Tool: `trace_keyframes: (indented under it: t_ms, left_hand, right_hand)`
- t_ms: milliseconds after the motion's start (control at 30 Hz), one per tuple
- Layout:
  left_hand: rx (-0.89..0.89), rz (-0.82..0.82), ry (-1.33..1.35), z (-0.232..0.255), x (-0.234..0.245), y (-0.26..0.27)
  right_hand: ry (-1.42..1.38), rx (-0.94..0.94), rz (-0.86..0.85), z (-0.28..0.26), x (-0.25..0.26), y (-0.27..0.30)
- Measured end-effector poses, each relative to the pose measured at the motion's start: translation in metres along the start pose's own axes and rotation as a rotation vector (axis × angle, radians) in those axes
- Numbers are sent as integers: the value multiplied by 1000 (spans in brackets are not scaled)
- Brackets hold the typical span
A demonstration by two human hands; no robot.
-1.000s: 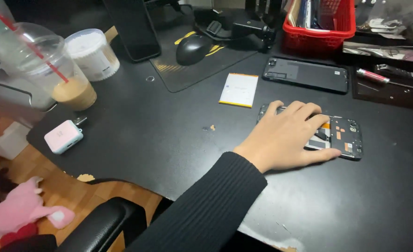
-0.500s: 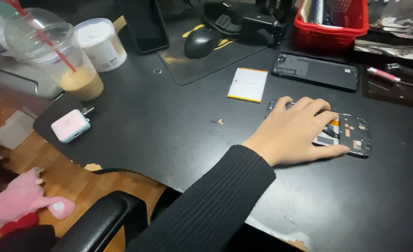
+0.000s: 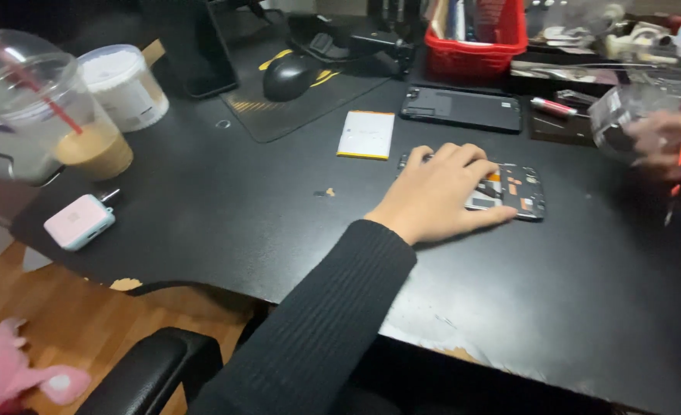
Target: The person is disassembling a smartphone, specifically removing the back casing and internal components using a small screwdriver.
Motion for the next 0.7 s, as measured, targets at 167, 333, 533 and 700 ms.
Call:
trace_keyframes:
  t_ms: [167,333,533,700]
  left_hand:
    - [43,-1,44,1,2,2]
    - [56,-18,38,1,2,2]
    - [44,-3,20,0,0,1]
    - [40,-7,13,-2,-2,1]
  right_hand:
    - [39,6,424,-74,-211,263]
    - [165,31,521,-88,-232,287]
    - [196,30,545,-86,-220,279]
    - [86,82,530,-78,-208,254]
Point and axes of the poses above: each hand's wrist, its own y-axis away from the middle knuckle, its own x-axis out of the back of the hand, z = x × y, the point moved 3 cm from there along -y, towards the middle knuckle, and after that the axes turned 10 degrees about -x, right-handed, at the moved point
